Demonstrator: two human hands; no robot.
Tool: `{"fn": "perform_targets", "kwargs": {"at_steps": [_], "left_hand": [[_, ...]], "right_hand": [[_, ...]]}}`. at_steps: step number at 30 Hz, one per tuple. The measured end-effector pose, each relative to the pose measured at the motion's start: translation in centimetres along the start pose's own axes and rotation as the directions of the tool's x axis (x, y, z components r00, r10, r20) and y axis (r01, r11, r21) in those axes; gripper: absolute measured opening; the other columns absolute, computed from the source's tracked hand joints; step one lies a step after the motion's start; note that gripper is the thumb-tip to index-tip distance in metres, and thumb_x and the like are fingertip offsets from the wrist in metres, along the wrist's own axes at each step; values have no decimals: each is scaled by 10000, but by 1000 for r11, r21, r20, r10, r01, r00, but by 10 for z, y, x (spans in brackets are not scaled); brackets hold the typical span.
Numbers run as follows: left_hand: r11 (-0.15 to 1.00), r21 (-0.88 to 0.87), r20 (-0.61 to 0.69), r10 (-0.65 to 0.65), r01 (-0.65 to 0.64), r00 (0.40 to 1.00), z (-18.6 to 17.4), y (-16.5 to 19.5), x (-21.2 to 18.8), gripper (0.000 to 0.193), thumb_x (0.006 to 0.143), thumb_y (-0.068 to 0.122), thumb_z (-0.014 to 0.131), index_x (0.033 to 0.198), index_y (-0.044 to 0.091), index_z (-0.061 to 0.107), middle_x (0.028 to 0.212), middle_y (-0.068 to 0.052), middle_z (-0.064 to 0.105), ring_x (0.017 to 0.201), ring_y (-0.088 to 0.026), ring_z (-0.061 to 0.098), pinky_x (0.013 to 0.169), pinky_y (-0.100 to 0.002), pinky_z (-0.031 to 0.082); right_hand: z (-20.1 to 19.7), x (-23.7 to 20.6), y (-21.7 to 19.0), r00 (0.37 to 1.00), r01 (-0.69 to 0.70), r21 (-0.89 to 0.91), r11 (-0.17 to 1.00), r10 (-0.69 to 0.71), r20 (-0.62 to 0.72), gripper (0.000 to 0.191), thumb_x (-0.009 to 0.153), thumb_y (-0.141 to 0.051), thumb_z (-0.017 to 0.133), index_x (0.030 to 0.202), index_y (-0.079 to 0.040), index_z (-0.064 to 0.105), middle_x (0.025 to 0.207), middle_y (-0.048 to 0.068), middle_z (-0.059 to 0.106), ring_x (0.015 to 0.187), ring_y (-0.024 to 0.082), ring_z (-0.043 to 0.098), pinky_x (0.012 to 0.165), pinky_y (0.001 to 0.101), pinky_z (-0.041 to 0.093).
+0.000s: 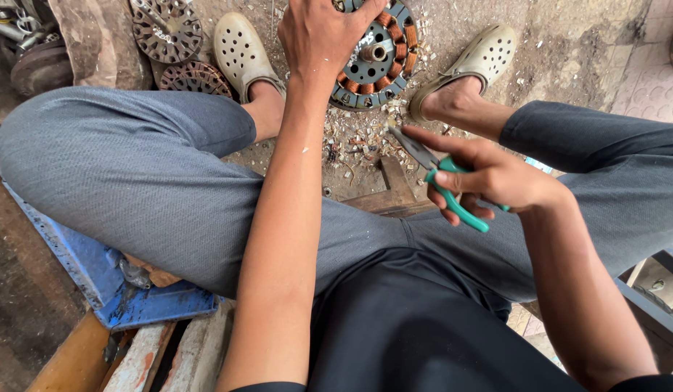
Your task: The person sits cross-legged and uses pliers to pull copper windings out of a motor stator. They repeatedly grip and extract coils, placing the removed copper into a nearby bucket.
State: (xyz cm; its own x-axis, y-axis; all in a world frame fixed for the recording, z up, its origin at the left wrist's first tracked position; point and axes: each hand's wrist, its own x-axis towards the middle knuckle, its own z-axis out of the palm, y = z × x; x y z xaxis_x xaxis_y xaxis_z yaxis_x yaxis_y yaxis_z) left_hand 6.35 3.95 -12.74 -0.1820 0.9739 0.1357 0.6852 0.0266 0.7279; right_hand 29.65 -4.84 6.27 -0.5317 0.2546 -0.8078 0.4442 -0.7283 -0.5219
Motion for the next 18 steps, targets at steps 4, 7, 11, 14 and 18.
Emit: {"fn": "perform_targets", "kwargs": {"at_steps": [4,7,11,14,18], "left_hand": [[1000,17,-15,4,-3,1000,-7,7,1,716,775,719,788,1056,65,715,982,-211,727,828,-422,734,648,-541,574],[998,2,85,-56,56,995,-14,13,4,643,790,728,785,1036,134,777,997,-140,789,938,-411,745,774,-535,584],[991,-3,142,-129,131,981,-19,14,7,701,756,744,754,1120,145,793,1106,-195,759,1000,-414,726,846,-518,570],[993,40,141,-116,111,983,-17,10,9,790,773,776,739,1186,104,766,1172,-242,720,1071,-423,699,892,-521,554],[986,76,192,-159,147,968,-18,10,5,804,776,775,722,1212,100,759,1201,-250,701,1105,-425,678,907,-534,532]], "right_hand": [[1,-2,11,990,-110,-188,976,92,-102,860,885,-90,551,1651,-291,213,884,76,691,662,191,726,435,288,583],[-7,7,22,956,-24,-367,930,-86,-281,838,891,-65,591,1623,-196,204,974,93,720,819,189,743,594,316,629],[-39,19,25,905,198,-152,968,-240,-352,459,1068,-94,577,1520,-42,520,1259,96,739,910,268,730,705,438,639],[-70,38,16,835,390,228,892,-238,-497,432,1003,-29,704,1398,49,548,1046,210,688,953,289,740,922,405,654],[-118,85,-12,732,559,291,777,-297,-613,327,931,13,687,1209,-60,530,1025,127,691,936,264,743,839,453,663]]}}
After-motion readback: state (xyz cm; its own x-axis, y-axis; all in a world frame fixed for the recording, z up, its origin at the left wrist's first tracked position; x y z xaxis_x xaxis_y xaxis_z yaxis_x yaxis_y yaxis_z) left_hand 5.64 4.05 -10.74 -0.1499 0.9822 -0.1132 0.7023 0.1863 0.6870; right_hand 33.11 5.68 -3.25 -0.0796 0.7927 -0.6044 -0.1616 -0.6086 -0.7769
